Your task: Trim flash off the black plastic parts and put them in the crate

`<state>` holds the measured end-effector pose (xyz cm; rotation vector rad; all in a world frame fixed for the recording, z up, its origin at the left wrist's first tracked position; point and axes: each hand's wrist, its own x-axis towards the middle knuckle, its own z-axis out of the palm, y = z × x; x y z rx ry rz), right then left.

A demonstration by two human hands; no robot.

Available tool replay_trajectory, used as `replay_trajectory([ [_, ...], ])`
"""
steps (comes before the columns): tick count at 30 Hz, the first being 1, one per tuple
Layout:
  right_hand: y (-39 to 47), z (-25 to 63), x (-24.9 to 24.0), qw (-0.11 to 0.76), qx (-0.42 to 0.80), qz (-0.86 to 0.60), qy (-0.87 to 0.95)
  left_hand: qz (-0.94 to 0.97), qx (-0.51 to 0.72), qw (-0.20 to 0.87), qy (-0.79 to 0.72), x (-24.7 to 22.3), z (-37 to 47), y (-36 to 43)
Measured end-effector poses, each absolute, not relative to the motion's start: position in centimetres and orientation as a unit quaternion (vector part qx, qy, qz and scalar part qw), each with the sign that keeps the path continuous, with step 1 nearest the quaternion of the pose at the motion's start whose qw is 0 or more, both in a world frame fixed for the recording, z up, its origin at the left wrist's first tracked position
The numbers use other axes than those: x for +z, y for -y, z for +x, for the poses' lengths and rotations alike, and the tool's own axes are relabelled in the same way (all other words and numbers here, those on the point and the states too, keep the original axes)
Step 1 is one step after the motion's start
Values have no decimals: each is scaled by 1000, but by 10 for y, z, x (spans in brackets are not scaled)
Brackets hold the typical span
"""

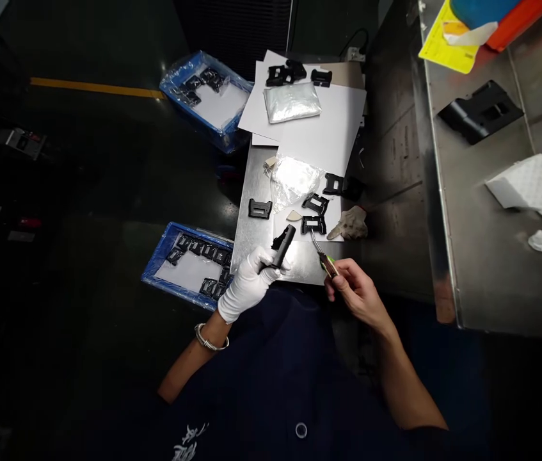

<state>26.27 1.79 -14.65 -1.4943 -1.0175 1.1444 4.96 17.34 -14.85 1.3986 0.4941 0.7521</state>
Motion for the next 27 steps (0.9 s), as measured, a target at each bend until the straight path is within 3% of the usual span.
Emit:
replay_trajectory([
  [3, -29, 262, -122, 417, 402, -628, 519, 621, 318, 678, -230, -146, 49, -173],
  [7, -43, 255, -101, 398, 258, -645, 600, 645, 319, 650, -246, -144, 48, -170],
  [14, -62, 230, -95, 340, 41, -680, 649, 710, 345, 547, -280, -150, 42, -167],
  [27, -64, 217, -103, 319, -47, -716, 619, 750, 345, 475, -305, -145, 37, -158],
])
